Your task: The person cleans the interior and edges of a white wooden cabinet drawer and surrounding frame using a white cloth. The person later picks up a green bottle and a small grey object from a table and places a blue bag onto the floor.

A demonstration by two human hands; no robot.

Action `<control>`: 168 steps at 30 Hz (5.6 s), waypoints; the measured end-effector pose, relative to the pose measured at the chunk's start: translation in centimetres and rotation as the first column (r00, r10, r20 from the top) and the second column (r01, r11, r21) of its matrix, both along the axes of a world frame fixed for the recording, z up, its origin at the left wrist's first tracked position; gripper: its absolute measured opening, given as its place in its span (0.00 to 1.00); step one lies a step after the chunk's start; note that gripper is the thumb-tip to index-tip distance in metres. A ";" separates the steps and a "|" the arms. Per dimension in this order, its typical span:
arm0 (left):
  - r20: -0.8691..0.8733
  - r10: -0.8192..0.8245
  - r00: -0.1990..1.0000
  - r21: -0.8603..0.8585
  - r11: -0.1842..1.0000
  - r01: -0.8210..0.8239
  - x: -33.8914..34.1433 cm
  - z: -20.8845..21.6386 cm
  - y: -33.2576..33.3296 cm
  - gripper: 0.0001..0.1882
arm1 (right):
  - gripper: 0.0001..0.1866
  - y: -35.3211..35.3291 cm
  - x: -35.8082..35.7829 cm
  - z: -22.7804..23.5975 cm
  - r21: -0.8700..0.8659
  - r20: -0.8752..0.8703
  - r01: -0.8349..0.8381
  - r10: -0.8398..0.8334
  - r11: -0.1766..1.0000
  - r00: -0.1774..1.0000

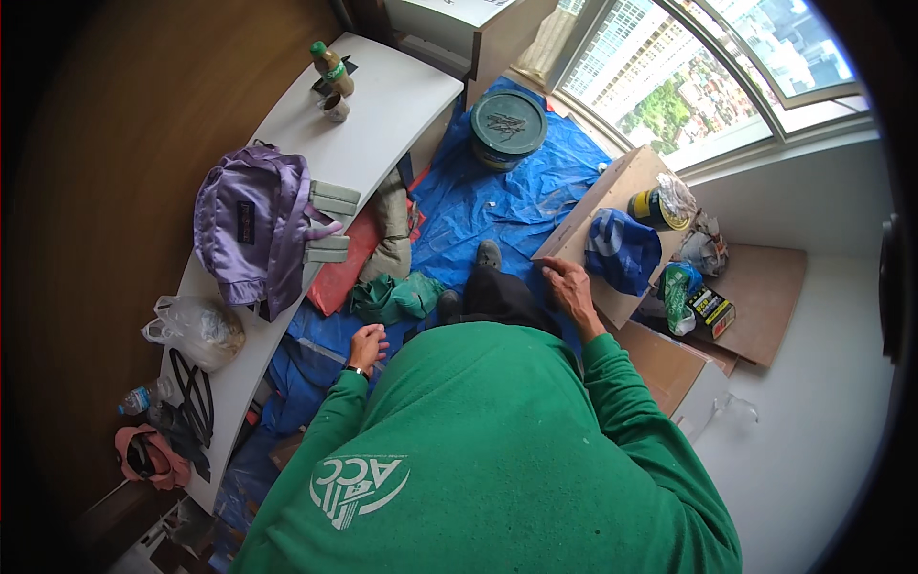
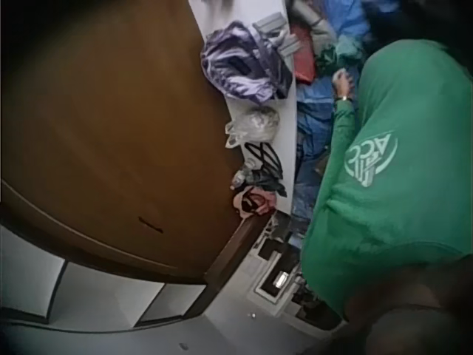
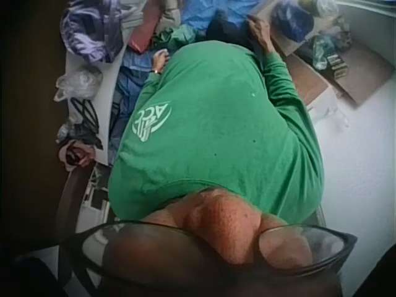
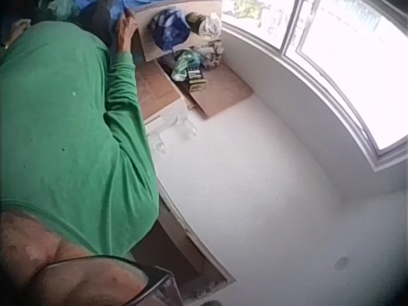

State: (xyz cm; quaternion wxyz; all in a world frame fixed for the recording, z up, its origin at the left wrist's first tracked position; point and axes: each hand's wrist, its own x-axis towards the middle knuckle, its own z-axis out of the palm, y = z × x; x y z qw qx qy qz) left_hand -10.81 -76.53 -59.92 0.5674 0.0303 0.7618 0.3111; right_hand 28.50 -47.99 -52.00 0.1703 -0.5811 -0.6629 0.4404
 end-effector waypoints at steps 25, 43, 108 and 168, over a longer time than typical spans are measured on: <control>0.323 -0.577 0.750 0.660 0.705 0.257 32.6 27.4 30.5 0.19 | 0.13 6.8 15.0 16.4 -0.213 -0.704 -0.106 -0.077 0.971 0.706; -0.100 -0.447 0.889 0.570 0.706 0.419 40.2 34.4 31.7 0.10 | 0.17 11.7 19.4 17.7 0.251 -0.799 -0.055 0.239 0.966 0.552; -0.689 -0.250 0.680 0.510 0.498 0.701 43.9 35.4 30.0 0.06 | 0.06 10.2 22.0 20.6 0.300 -0.822 -0.173 0.347 0.938 0.452; -0.412 -0.252 0.875 -0.280 0.949 0.142 31.2 17.0 0.7 0.15 | 0.17 17.7 31.6 -25.4 -0.125 0.331 -0.009 0.050 0.992 0.942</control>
